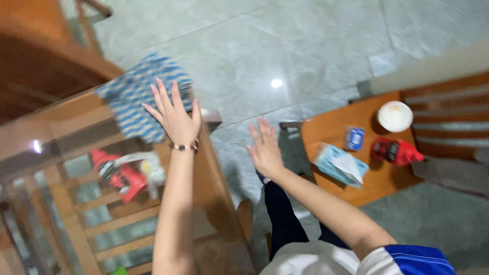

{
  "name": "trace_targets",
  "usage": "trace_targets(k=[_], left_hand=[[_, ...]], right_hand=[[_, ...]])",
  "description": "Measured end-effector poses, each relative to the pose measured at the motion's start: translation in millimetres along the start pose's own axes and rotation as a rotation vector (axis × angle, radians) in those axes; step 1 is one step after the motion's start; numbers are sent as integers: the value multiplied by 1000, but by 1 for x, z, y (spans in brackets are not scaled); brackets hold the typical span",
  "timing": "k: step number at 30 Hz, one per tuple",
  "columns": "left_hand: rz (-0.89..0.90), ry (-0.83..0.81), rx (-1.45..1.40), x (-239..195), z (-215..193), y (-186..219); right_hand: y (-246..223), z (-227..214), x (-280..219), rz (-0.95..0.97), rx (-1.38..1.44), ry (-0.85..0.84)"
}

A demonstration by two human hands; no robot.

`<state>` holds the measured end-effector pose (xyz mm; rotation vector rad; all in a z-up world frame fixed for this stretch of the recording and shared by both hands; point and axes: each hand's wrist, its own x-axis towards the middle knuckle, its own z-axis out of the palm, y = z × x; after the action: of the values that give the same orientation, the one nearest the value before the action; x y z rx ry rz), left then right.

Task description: The person wipes a glass-topped wooden dining table with a blue and white striped cloth, moving around the table to clean different sections. They also move a red plastic basket and adjust wooden chairs around the table.

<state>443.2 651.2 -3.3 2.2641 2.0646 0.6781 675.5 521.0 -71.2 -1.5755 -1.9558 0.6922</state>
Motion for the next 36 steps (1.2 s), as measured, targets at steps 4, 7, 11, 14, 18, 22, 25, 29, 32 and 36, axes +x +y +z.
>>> trace_targets(k=[4,7,11,14,18,22,25,29,32,36], left_hand=[[172,-48,-381,-63,58,149],[227,-517,-641,-129,104,269],[433,-932,-125,-205,165,348],[617,-940,235,-253,216,366],[648,-743,348,-296,283,366],[504,-796,368,-336,327,370],[469,-605,401,-359,327,379],[275,-790,309,-370,290,388],[85,-885,81,-359,252,395],[-163,-687,-185,-341,185,400]], right_hand=[[101,-83,-59,139,-111,120],[166,-147,-110,166,-173,276],[232,-202,-227,185,-179,456],[267,-213,-309,388,-64,504],[319,-202,-331,601,-116,497],[359,-185,-293,707,6,520],[372,-178,-267,764,108,608],[374,-171,-264,825,183,644],[370,-173,-283,793,174,627],[347,-190,-318,600,226,638]])
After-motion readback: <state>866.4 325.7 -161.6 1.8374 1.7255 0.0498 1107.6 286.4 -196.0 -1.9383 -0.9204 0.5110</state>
